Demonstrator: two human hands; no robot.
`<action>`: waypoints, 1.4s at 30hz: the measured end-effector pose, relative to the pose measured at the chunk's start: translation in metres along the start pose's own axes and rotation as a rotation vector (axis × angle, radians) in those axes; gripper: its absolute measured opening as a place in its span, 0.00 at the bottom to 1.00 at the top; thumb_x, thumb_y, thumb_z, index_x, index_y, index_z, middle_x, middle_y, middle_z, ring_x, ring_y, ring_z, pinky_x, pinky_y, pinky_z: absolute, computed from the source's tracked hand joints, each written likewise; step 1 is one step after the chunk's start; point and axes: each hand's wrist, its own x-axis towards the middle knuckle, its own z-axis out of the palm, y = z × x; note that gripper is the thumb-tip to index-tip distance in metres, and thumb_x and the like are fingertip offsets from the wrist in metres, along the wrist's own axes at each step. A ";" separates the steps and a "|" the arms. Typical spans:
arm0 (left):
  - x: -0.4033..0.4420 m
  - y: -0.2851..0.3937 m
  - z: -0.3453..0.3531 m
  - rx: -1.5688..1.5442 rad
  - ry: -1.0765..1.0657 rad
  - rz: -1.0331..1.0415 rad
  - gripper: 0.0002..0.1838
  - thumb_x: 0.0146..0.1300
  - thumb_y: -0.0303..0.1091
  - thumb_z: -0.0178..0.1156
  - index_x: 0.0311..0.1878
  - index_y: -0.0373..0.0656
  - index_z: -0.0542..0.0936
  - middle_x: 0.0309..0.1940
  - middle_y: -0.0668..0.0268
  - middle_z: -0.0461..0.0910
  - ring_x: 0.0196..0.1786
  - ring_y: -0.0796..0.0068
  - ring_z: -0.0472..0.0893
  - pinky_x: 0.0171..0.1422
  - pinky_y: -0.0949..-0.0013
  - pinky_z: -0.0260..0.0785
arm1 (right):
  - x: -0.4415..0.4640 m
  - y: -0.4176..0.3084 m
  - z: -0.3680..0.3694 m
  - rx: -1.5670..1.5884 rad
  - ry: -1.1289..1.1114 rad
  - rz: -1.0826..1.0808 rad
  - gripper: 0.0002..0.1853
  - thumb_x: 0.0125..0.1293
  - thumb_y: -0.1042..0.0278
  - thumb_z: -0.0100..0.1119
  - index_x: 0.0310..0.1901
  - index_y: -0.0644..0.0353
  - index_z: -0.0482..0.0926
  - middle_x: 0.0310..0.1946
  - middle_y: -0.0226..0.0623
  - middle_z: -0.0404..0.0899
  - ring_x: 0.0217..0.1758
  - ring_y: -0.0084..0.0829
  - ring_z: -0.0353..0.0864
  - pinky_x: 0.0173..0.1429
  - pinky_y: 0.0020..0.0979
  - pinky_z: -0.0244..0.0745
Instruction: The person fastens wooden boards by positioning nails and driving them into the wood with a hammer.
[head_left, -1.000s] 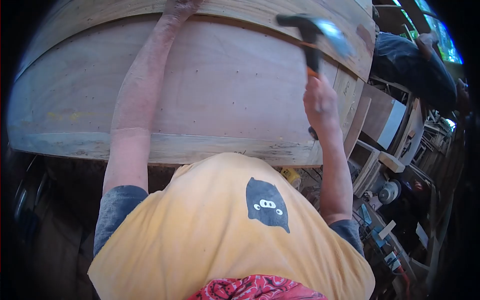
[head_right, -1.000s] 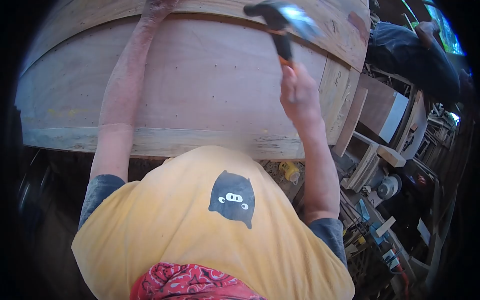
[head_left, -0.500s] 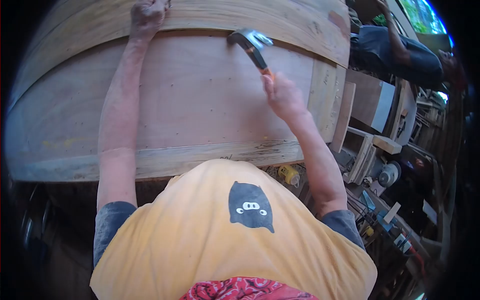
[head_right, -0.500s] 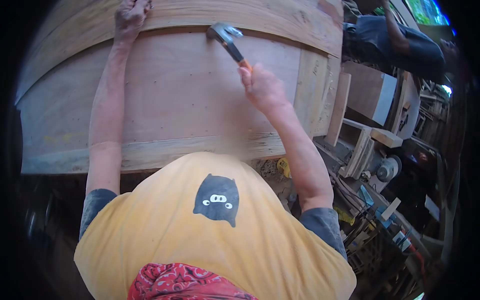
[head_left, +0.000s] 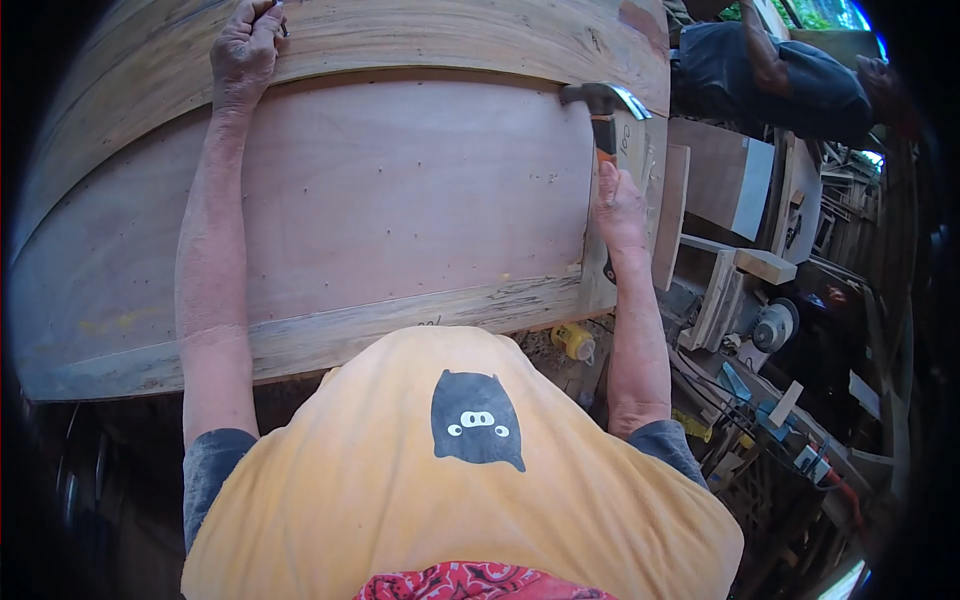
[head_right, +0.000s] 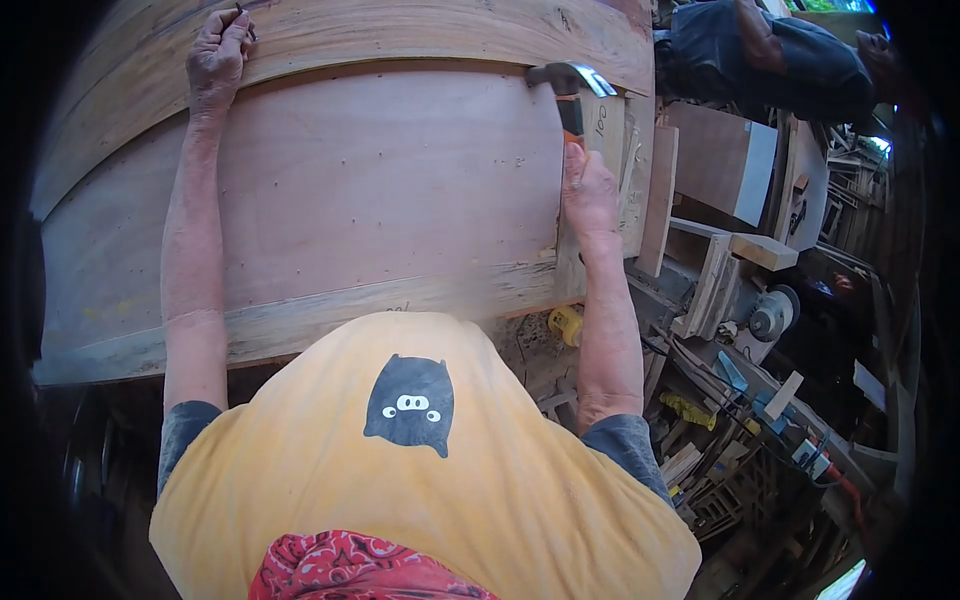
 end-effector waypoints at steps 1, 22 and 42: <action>0.002 -0.005 0.000 -0.031 -0.003 0.005 0.08 0.77 0.28 0.55 0.36 0.48 0.73 0.20 0.78 0.69 0.21 0.89 0.67 0.24 0.78 0.59 | -0.001 0.000 -0.003 0.053 -0.020 0.022 0.32 0.80 0.35 0.41 0.42 0.62 0.77 0.38 0.65 0.83 0.47 0.67 0.82 0.51 0.58 0.76; 0.010 -0.034 -0.022 0.071 -0.061 -0.074 0.11 0.77 0.31 0.60 0.58 0.40 0.83 0.37 0.75 0.81 0.31 0.92 0.72 0.33 0.85 0.65 | -0.037 -0.075 0.021 0.707 -0.318 0.112 0.32 0.78 0.33 0.47 0.37 0.62 0.73 0.22 0.37 0.77 0.19 0.32 0.78 0.27 0.34 0.74; -0.102 0.052 0.117 0.484 -0.554 0.145 0.20 0.67 0.18 0.61 0.62 0.42 0.82 0.35 0.71 0.82 0.34 0.81 0.80 0.37 0.73 0.73 | -0.041 -0.064 0.030 1.215 -0.570 0.174 0.29 0.81 0.37 0.45 0.40 0.63 0.72 0.21 0.31 0.72 0.18 0.22 0.73 0.24 0.27 0.68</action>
